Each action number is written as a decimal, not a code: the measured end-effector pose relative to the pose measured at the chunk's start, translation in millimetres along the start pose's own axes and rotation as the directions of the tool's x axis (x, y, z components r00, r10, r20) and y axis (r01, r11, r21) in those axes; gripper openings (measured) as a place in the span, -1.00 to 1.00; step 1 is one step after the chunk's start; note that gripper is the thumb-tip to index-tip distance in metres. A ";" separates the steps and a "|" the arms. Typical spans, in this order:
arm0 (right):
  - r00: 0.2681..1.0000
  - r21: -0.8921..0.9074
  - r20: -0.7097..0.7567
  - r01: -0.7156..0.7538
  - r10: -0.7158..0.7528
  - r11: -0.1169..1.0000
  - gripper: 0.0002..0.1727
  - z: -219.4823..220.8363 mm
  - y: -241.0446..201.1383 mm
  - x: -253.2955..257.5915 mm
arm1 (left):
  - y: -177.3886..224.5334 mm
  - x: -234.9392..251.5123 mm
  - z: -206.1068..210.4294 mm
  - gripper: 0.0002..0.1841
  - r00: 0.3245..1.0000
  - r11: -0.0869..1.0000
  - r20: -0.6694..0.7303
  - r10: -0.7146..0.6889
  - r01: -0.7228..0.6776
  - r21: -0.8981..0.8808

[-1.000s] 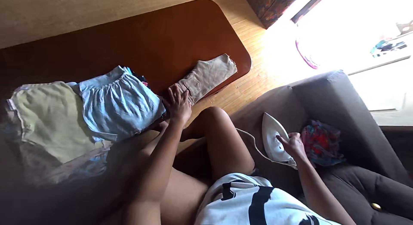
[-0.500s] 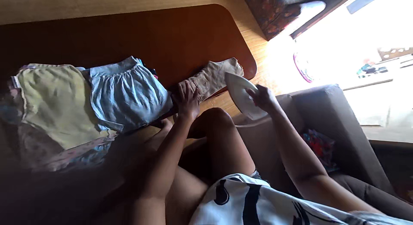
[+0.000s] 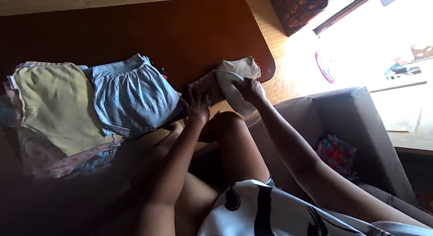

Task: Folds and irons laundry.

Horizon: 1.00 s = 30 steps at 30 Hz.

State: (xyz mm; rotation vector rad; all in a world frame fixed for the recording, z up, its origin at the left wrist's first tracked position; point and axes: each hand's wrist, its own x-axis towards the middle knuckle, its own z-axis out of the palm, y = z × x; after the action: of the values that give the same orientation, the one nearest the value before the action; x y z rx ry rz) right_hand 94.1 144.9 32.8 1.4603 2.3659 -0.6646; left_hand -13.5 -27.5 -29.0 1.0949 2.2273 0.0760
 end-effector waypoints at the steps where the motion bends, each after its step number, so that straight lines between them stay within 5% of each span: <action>1: 1.000 -0.004 -0.003 -0.012 0.012 1.000 -0.25 -1.5 -6.5 3.3 | 0.3 -0.1 0.1 -0.38 1.000 1.000 0.006 -0.003 0.004 -0.007; 6: 1.000 -0.008 0.001 0.027 -0.027 1.000 -0.24 -12.3 -30.9 25.1 | -6.4 6.9 10.5 -0.26 0.998 0.998 -0.056 0.010 -0.014 -0.065; 13: 0.999 0.008 -0.023 -0.037 0.037 0.999 -0.26 -5.0 27.8 -0.9 | 2.9 -4.0 -5.9 -0.35 0.999 0.999 0.045 -0.018 0.016 0.034; 20: 1.000 -0.033 -0.021 -0.012 0.011 0.999 -0.25 -15.7 4.2 14.1 | 1.6 -0.4 -1.8 -0.25 0.998 0.999 0.046 -0.032 0.031 0.027; 26: 0.999 0.022 -0.040 -0.033 0.034 0.999 -0.29 -10.0 43.6 0.0 | 7.1 -5.5 -10.9 -0.28 0.995 0.998 0.077 -0.060 0.059 0.023; 30: 0.995 0.006 -0.083 -0.061 0.061 0.998 -0.25 -17.2 32.4 10.6 | 4.2 -2.5 -5.1 -0.27 0.997 0.999 0.060 -0.047 0.046 0.020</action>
State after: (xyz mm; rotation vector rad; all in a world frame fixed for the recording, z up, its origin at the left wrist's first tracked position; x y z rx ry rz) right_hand 118.3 174.3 35.0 1.5839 2.3711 -0.6038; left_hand -12.5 -25.4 -22.3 1.0411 2.2019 0.0025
